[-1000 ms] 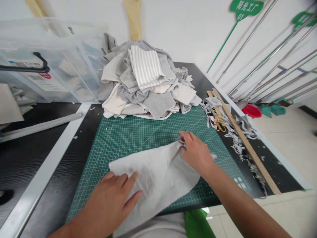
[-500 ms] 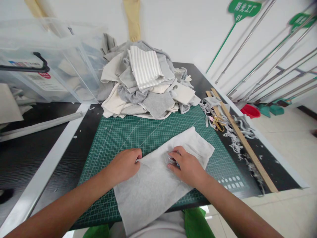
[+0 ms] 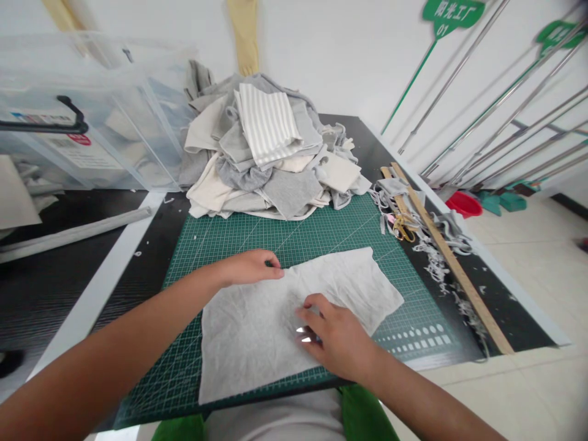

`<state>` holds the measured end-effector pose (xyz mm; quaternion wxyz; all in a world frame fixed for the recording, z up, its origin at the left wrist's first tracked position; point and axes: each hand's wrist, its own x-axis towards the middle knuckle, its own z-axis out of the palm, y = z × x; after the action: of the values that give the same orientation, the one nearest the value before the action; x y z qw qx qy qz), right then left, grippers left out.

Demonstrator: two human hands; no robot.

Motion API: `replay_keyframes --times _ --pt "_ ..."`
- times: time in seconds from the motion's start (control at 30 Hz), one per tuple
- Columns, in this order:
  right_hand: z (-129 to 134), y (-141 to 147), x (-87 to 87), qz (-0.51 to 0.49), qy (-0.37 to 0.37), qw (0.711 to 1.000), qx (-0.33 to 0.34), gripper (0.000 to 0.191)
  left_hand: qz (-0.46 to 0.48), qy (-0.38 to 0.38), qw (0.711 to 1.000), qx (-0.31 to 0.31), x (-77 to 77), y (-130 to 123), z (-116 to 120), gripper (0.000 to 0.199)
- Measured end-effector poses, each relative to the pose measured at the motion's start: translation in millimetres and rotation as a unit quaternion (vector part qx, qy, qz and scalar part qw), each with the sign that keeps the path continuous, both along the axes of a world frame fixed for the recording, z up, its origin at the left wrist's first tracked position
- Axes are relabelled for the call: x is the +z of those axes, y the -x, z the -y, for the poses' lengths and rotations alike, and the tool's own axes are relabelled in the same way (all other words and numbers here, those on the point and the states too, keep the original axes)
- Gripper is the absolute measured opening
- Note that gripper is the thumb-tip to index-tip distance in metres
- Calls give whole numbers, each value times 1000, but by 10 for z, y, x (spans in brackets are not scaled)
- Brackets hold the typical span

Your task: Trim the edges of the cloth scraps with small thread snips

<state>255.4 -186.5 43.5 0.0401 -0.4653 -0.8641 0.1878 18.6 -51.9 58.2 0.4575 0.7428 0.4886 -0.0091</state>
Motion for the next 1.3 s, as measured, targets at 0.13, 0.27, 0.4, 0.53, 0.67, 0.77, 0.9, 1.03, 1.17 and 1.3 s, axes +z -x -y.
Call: replay_keyframes --times 0.13,0.27,0.4,0.53,0.67,0.77,0.9,1.03,1.17,1.3 --pt "54 127 -8 20 5 999 46 50 -34 -50 998 -6 -56 -170 -130 30" --pt "146 202 -21 35 -3 997 64 57 -72 -143 987 6 -99 -167 -184 31" --pt "242 275 -49 36 -9 998 45 55 -110 -226 968 10 -151 -111 -112 27" --pt "305 345 -60 35 -1 999 38 56 -145 -306 940 37 -185 -104 -11 23" --pt "210 272 56 -17 50 998 28 52 -170 -375 907 86 -195 -103 28 18" --pt "-44 128 265 -117 62 991 -35 41 -164 -406 893 101 -189 -113 77 24" --pt "-512 27 578 -225 -11 967 -119 26 -129 -422 894 75 -148 -200 261 22" --pt "-910 151 611 -299 -33 939 -169 26 -91 -419 903 -13 -150 -355 494 14" --pt "-1163 314 235 -307 -32 938 -156 31 -61 -438 893 -81 -295 -422 600 28" --pt "-1256 337 -168 -256 -33 950 -173 31 -31 -422 899 -111 -438 -358 593 41"
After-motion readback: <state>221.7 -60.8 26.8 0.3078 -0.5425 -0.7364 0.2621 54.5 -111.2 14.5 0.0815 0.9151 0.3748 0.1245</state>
